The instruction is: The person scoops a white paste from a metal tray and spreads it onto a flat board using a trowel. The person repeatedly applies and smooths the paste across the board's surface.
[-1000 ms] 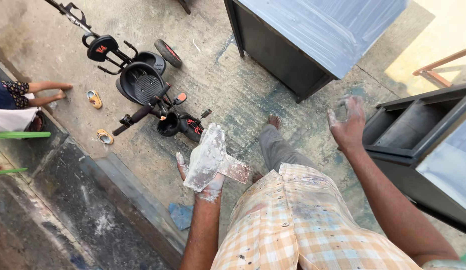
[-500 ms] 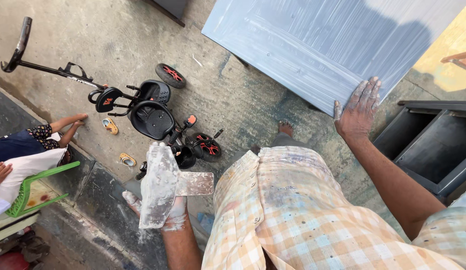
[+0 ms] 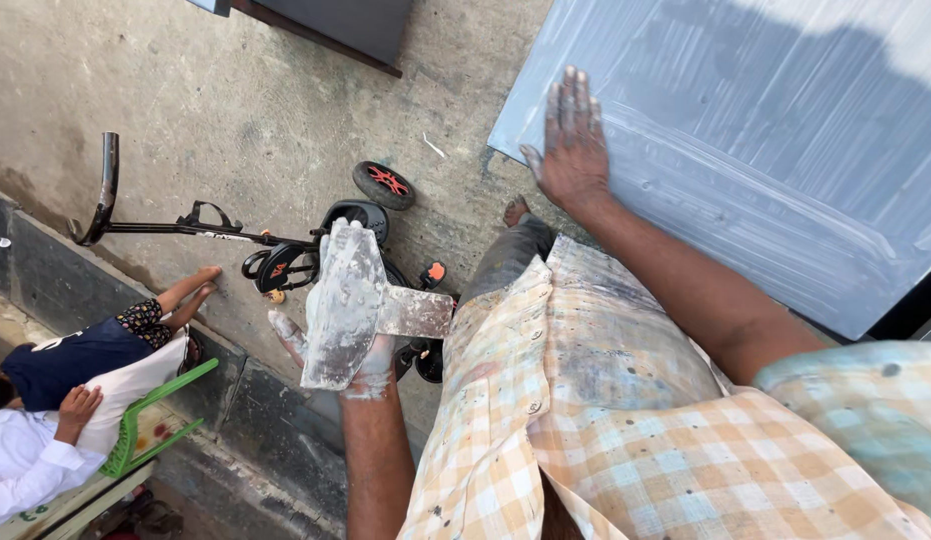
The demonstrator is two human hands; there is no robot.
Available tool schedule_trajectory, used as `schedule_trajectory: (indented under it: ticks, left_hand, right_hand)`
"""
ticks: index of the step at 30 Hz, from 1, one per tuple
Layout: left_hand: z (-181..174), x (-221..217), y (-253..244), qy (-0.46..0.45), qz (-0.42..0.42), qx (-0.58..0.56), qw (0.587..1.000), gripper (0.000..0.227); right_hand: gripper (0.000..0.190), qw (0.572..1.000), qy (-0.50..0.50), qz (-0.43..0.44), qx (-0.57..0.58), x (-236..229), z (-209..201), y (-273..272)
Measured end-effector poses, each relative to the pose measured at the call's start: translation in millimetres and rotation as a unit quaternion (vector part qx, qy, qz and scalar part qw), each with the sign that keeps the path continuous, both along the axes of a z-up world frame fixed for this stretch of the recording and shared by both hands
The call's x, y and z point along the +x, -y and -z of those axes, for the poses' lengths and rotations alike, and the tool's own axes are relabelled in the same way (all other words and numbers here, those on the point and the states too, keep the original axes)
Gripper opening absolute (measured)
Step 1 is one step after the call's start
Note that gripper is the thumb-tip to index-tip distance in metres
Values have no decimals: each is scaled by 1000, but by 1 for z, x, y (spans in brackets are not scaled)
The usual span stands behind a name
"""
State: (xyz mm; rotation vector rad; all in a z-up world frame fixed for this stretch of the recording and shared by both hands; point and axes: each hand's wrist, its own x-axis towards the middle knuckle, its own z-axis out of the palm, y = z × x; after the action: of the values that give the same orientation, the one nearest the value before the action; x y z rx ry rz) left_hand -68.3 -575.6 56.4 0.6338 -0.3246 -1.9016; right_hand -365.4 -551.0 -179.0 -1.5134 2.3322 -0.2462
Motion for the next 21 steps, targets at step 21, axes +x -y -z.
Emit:
schedule_trajectory:
  ticks: [21]
  left_hand:
    - [100,-134,-87,-99,280,63,953,99]
  right_hand:
    - [74,900,-52,431,-37,-115,-33,-452]
